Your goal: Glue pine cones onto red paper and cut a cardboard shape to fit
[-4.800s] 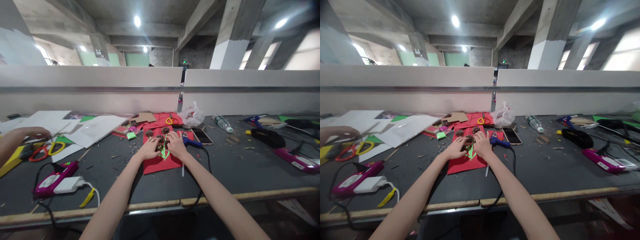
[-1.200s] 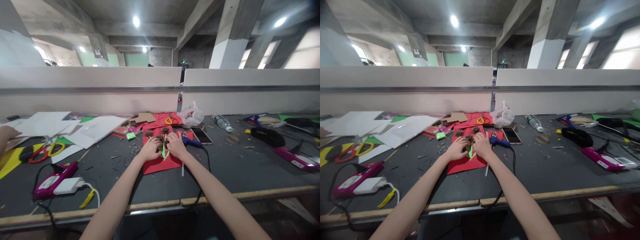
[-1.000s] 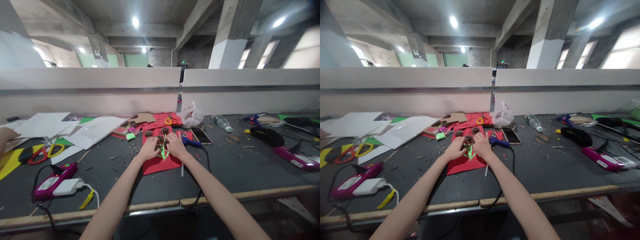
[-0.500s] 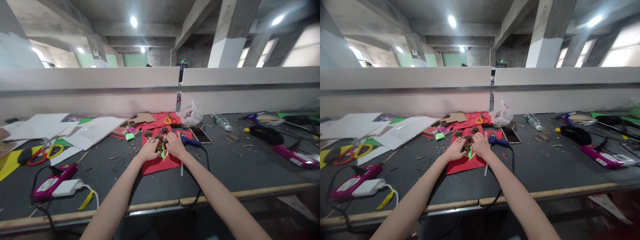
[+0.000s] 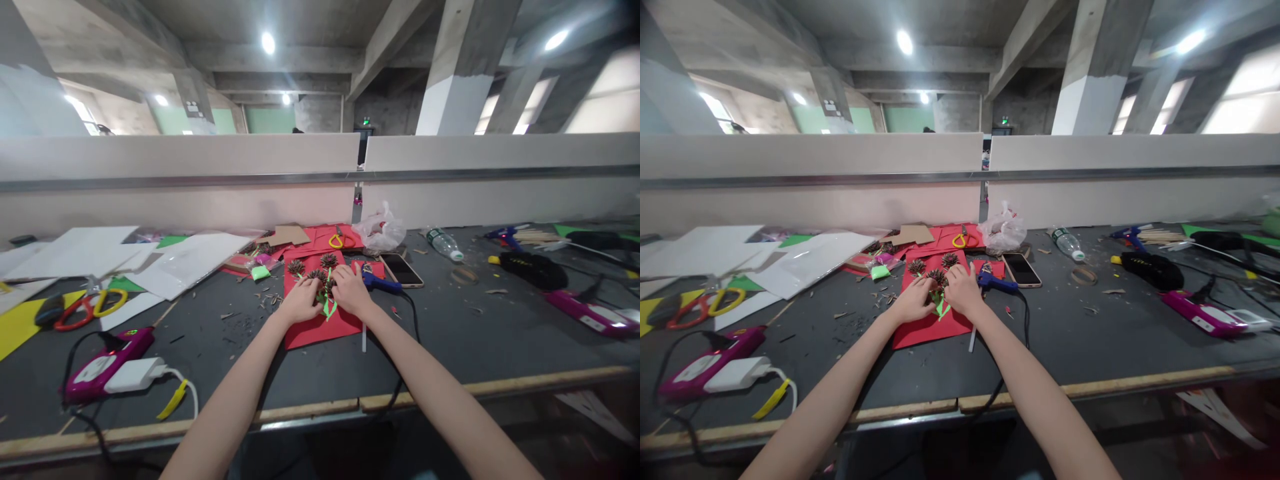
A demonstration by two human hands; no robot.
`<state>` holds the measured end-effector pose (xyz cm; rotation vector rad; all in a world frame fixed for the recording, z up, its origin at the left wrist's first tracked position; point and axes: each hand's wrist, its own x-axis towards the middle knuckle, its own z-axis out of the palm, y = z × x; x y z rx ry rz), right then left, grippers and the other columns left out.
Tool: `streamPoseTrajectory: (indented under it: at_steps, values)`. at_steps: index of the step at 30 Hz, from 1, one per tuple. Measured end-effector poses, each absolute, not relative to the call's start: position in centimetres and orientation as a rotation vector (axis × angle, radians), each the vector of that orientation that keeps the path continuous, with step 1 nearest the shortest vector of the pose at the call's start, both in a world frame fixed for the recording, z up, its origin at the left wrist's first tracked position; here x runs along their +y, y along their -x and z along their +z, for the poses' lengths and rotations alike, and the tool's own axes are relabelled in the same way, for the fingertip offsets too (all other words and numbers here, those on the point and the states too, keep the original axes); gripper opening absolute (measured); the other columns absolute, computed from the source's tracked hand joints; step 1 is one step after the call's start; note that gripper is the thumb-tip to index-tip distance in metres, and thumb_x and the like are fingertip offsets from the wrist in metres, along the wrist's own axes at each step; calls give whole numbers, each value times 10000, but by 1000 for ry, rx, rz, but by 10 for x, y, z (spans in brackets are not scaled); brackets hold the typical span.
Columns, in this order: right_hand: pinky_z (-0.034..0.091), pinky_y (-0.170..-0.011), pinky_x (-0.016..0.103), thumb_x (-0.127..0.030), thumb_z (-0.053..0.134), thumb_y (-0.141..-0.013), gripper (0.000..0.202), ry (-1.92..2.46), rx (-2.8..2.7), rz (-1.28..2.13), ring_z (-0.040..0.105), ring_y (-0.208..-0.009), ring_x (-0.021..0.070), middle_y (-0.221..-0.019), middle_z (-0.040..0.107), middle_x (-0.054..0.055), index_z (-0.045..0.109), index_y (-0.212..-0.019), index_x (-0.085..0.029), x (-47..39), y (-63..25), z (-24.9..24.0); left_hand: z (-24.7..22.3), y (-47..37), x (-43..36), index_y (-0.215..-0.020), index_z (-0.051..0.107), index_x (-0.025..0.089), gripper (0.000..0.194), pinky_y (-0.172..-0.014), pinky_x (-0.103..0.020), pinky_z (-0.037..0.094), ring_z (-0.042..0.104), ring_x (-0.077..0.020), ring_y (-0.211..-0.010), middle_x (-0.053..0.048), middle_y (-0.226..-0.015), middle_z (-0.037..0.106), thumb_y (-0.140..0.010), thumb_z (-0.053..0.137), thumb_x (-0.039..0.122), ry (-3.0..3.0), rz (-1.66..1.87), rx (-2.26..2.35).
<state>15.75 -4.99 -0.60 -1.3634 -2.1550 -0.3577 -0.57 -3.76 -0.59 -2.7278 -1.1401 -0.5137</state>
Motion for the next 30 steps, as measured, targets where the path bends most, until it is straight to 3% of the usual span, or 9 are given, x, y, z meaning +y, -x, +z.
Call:
streamPoseTrajectory:
  at_steps: [7, 30]
  values:
    - [123, -996, 468, -153, 382, -747, 221, 1375, -2162, -355, 393, -1067, 212, -1035, 548, 101, 525, -915, -153, -50, -158, -5, -3, 9, -39, -937, 411, 187, 296, -932, -387, 307, 500, -230, -959, -79, -966, 562, -649, 464, 222, 2738, -558, -1125]
    - [134, -993, 475, -160, 375, -758, 214, 1369, -2167, -372, 400, -1061, 212, -1021, 558, 101, 528, -907, -151, -49, -157, -6, -2, 10, -39, -884, 444, 184, 239, -887, -359, 332, 511, -223, -876, -66, -847, 558, -658, 475, 255, 2697, -530, -1130]
